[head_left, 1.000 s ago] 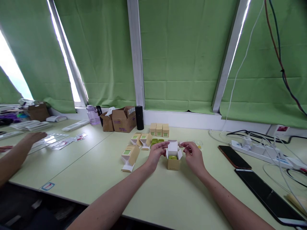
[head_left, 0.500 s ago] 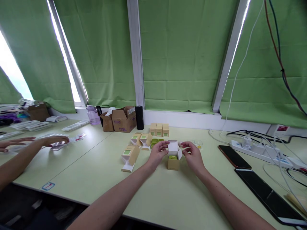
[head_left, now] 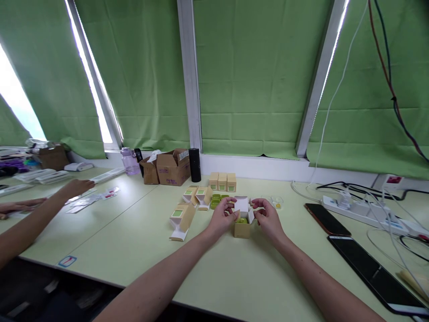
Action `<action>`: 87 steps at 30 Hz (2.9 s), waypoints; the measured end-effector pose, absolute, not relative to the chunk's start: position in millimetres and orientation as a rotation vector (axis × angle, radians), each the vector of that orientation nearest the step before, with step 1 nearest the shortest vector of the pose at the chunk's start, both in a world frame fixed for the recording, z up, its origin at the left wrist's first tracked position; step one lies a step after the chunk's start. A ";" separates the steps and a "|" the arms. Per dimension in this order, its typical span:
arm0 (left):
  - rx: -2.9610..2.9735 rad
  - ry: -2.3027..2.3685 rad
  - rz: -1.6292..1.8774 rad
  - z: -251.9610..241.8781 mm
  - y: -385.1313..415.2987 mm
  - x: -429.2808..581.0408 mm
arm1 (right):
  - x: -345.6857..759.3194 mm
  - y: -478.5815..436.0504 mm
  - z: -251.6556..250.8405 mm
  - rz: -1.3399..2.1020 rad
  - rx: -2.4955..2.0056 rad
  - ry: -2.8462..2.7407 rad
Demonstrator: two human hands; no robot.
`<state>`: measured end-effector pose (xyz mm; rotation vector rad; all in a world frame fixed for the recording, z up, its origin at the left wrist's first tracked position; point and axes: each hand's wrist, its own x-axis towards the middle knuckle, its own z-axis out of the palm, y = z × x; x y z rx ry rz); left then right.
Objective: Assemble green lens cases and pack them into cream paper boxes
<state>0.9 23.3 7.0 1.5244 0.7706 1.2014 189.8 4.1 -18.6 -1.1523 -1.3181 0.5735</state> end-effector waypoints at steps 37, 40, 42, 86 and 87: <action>1.663 0.842 1.151 1.6 25.4 3.1 | 170.9 -6.0 -17.3 0.888 -1.142 -1.239; 1.655 0.845 1.147 2.4 24.5 3.2 | 171.0 -6.1 -17.6 0.883 -1.158 -1.248; 1.655 0.844 1.146 3.2 23.8 3.2 | 171.1 -6.1 -17.6 0.885 -1.166 -1.255; 1.780 0.903 1.185 7.4 24.0 2.9 | 178.4 -26.6 4.9 0.322 -1.018 -1.649; 1.752 0.890 1.182 7.6 24.7 2.5 | 178.5 -26.9 4.4 0.295 -1.020 -1.677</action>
